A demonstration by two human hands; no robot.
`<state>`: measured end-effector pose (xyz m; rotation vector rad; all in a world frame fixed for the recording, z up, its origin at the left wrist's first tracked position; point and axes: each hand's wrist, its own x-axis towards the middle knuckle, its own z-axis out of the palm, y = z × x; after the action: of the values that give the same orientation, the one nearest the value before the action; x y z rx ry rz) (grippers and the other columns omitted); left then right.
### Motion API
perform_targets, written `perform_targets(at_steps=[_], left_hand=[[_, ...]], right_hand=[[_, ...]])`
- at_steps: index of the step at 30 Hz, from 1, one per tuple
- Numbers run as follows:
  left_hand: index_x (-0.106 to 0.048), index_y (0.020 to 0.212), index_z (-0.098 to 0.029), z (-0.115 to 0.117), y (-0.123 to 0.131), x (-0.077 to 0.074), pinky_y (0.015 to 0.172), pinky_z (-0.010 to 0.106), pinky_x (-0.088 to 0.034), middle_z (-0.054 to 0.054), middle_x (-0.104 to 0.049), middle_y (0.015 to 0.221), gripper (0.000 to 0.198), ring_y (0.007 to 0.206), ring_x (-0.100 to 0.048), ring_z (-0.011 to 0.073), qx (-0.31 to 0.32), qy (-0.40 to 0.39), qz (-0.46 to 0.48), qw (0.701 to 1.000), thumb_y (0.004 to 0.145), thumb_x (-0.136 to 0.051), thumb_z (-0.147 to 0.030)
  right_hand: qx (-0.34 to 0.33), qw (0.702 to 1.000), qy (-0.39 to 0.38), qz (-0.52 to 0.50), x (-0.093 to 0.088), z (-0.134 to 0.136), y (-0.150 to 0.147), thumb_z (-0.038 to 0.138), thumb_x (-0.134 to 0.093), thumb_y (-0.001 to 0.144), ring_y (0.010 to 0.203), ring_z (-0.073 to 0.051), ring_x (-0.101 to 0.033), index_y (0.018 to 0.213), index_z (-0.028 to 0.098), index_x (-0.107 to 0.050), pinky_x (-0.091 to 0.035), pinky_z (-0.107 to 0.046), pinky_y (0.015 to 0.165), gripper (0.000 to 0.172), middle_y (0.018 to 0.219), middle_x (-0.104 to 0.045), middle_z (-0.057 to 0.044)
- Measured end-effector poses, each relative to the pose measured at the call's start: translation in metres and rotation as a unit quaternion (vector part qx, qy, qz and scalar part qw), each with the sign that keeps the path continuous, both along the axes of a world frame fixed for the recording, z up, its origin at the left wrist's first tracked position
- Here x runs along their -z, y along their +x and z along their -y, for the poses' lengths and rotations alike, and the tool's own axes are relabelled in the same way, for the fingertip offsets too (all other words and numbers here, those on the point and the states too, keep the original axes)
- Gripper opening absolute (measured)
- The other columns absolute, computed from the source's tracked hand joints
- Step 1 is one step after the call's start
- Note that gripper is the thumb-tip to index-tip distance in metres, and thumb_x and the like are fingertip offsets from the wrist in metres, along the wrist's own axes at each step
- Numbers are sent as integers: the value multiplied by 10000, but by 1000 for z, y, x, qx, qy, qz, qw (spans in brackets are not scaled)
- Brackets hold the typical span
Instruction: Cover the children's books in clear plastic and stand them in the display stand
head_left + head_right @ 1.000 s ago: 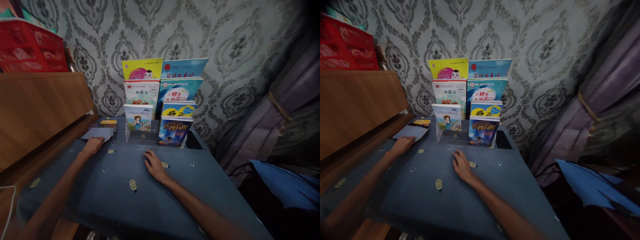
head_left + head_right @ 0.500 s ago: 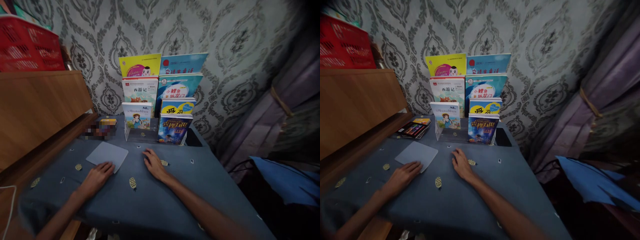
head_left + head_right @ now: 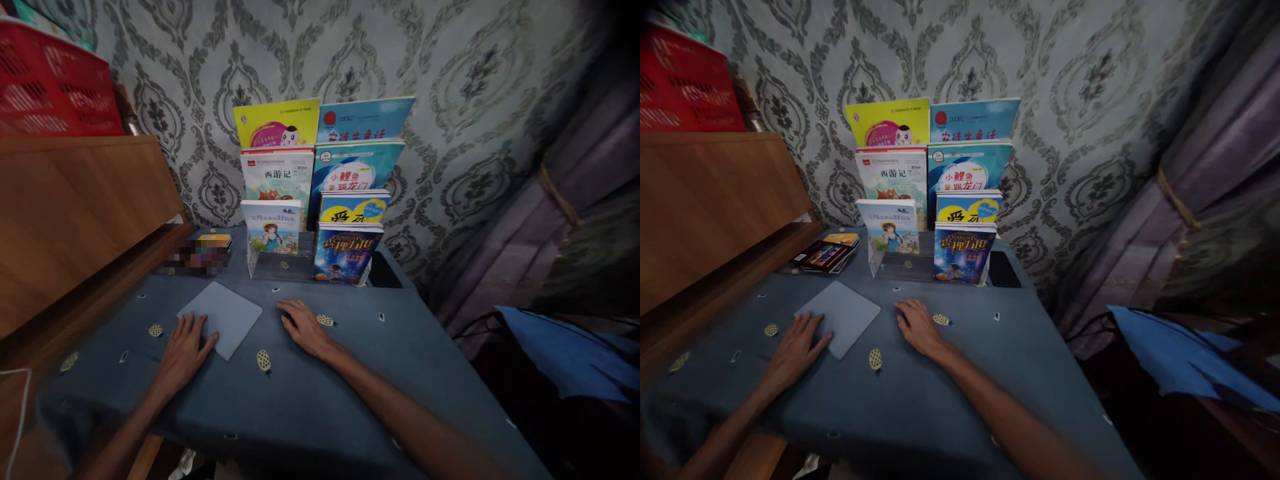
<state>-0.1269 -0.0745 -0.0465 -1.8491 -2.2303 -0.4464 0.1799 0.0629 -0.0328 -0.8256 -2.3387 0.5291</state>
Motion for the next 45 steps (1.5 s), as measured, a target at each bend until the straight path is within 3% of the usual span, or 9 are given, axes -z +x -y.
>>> perform_targets(at_steps=[5, 12, 15, 19, 23, 29, 33, 37, 45], left_hand=[[-552, 1408, -237, 1, 9, -3, 1158, 579, -375, 103, -488, 1536, 542, 1493, -313, 379, 114, -25, 36, 993, 974, -449, -544], [-516, 1442, -243, -8, 29, -30, 1183, 522, -369, 90, -406, 1598, 536, 1534, -230, 332, 264, -103, 84, 955, 982, -478, -516], [-535, 1412, -243, -19, 42, -40, 1194, 516, -351, 86, -397, 1603, 483, 1540, -217, 317, 312, -127, 101, 936, 981, -502, -457], [-566, 1361, -230, -33, 63, -41, 1214, 495, -321, 91, -433, 1578, 422, 1535, -242, 295, 359, -123, 117, 918, 973, -520, -390], [-579, 1338, -231, -44, 81, -39, 1211, 497, -325, 93, -483, 1532, 399, 1505, -311, 298, 353, -106, 91, 925, 975, -499, -376], [-540, 1340, -214, -65, 103, -41, 1098, 442, -451, 115, -578, 1388, 401, 1292, -551, 259, 324, -61, 66, 942, 952, -473, -295], [-521, 1330, -204, -74, 113, -38, 1135, 500, -388, 130, -553, 1430, 402, 1391, -463, 283, 300, -46, 42, 952, 932, -464, -231], [-543, 1293, -184, -75, 117, -37, 1142, 549, -355, 151, -532, 1459, 367, 1430, -419, 311, 284, -61, 18, 957, 941, -455, -237], [-554, 1298, -207, -73, 114, -34, 1142, 535, -364, 126, -532, 1477, 355, 1448, -400, 315, 264, -54, 1, 963, 976, -442, -305]], right_hand=[[-6, 1000, -6, -8, -2, 2, 0, 219, -476, 988, 1241, -258, -584, 1313, 181, -622, -461, -451, 1055, 358, 1289, -670, -130], [-18, 999, -24, -17, -1, 2, 0, 255, -461, 993, 1260, -275, -579, 1350, 188, -592, -442, -490, 1072, 386, 1337, -650, -130], [-21, 1000, -4, -19, 0, 2, 0, 256, -469, 988, 1265, -274, -573, 1343, 181, -600, -443, -486, 1067, 386, 1337, -651, -138], [-21, 999, 44, 3, -2, 7, 0, 237, -481, 980, 1322, -281, -536, 1343, 181, -609, -378, -525, 1107, 389, 1349, -650, -155], [-44, 996, 54, 50, -11, 14, -2, 199, -476, 976, 1357, -258, -520, 1349, 184, -600, -289, -528, 1170, 394, 1351, -656, -141], [-56, 993, 32, 102, -20, 19, -5, 208, -483, 967, 1430, -268, -440, 1474, 144, -471, -255, -525, 1210, 512, 1475, -550, -169], [-37, 989, 24, 143, -23, 18, -6, 251, -479, 987, 1475, -289, -367, 1506, 76, -407, -215, -542, 1227, 553, 1535, -470, -199], [19, 984, 26, 178, -24, 17, -4, 338, -510, 993, 1479, -333, -349, 1478, 85, -450, -204, -608, 1207, 551, 1556, -428, -225], [89, 980, 16, 175, -18, 17, 9, 426, -521, 982, 1475, -373, -343, 1454, 90, -474, -223, -682, 1154, 581, 1551, -408, -271]])
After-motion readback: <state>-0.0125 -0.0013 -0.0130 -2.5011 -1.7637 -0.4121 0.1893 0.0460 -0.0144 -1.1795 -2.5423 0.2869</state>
